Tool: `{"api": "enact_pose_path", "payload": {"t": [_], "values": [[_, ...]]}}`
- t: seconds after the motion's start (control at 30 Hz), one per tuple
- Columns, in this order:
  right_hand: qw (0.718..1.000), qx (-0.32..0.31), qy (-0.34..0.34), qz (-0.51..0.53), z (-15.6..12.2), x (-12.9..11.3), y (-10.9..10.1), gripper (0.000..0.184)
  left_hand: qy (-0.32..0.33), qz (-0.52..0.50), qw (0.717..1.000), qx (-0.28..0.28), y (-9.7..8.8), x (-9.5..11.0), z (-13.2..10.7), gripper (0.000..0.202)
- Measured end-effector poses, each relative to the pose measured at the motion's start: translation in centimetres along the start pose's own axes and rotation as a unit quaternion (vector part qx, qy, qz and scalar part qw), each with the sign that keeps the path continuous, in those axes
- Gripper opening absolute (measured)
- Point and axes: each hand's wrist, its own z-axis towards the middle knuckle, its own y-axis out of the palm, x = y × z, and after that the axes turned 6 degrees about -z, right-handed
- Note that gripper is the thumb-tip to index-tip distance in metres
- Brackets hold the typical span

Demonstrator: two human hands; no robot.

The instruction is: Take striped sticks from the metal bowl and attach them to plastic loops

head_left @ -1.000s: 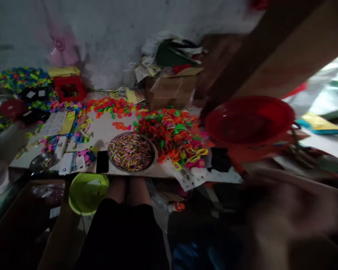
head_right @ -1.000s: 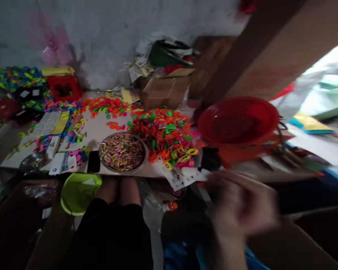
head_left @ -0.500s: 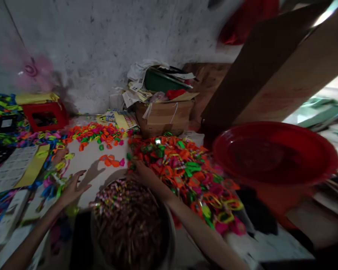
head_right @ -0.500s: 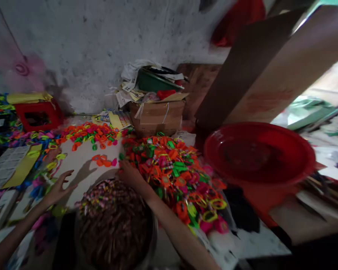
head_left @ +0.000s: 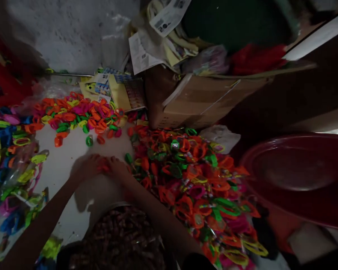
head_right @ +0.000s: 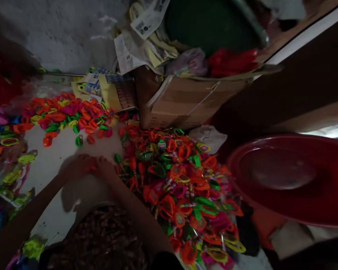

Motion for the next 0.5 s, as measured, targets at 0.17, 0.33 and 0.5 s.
{"api": "enact_pose_path", "payload": {"t": [0.17,0.33,0.5], "values": [[0.996,-0.065,-0.02,0.049,-1.5,-0.7,-1.0,0.041,-0.048,-0.153,0.986,-0.044,0.1,1.6,-2.1,0.041],[0.99,-0.106,0.004,0.087,-5.6,-3.2,-0.7,0.041,-0.123,-0.185,0.974,-0.052,2.6,5.3,-6.6,0.033],[0.987,-0.125,0.014,0.097,-6.7,-4.1,-0.5,0.046,-0.183,-0.192,0.964,-0.013,4.6,7.7,-8.7,0.035]]}}
